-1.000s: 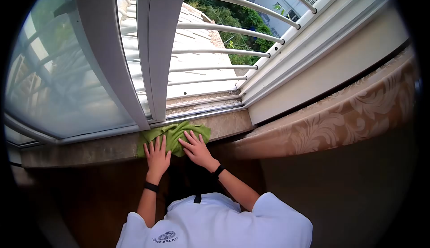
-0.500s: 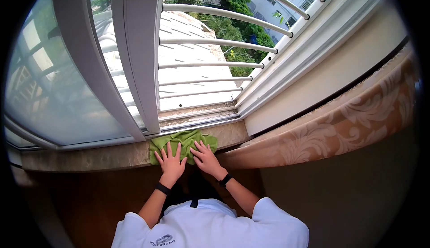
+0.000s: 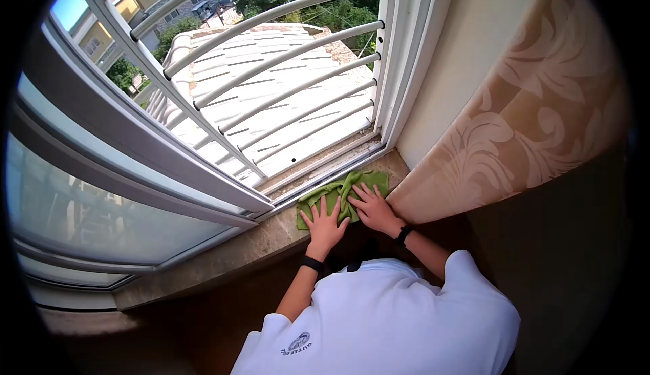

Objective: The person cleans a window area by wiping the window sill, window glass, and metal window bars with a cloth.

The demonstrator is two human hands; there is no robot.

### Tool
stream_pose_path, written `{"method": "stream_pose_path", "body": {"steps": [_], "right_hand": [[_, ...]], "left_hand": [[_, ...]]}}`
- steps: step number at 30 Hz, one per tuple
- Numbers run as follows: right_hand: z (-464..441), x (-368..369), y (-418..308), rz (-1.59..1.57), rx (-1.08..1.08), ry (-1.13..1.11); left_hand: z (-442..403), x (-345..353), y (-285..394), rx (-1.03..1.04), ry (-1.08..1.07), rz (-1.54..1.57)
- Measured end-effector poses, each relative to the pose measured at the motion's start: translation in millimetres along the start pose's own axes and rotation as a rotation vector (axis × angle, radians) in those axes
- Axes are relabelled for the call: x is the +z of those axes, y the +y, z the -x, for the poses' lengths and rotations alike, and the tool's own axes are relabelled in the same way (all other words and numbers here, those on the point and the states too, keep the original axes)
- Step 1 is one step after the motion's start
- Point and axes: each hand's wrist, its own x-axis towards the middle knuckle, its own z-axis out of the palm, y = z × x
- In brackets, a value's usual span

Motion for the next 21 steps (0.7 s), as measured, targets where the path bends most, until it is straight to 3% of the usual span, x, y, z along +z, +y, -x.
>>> {"method": "stream_pose_path", "body": {"steps": [4, 11, 17, 21], "right_hand": [[16.7, -14.5, 32.8, -0.055, -0.06, -0.034], [-7.3, -14.6, 53.6, 0.032, 0.178, 0.103], [-4.9, 5.5, 51.4, -0.217, 0.089, 0.042], [-10.9, 5.6, 46.3, -0.368, 0.118, -0.014]], "left_hand": [[0.4, -7.4, 8.8, 0.058, -0.062, -0.03], [-37.9, -10.3, 30.2, 0.138, -0.074, -0.002], [-40.6, 12.9, 35.5, 0.317, 0.032, 0.068], [-44.7, -1.7, 35.1, 0.338, -0.02, 0.138]]}}
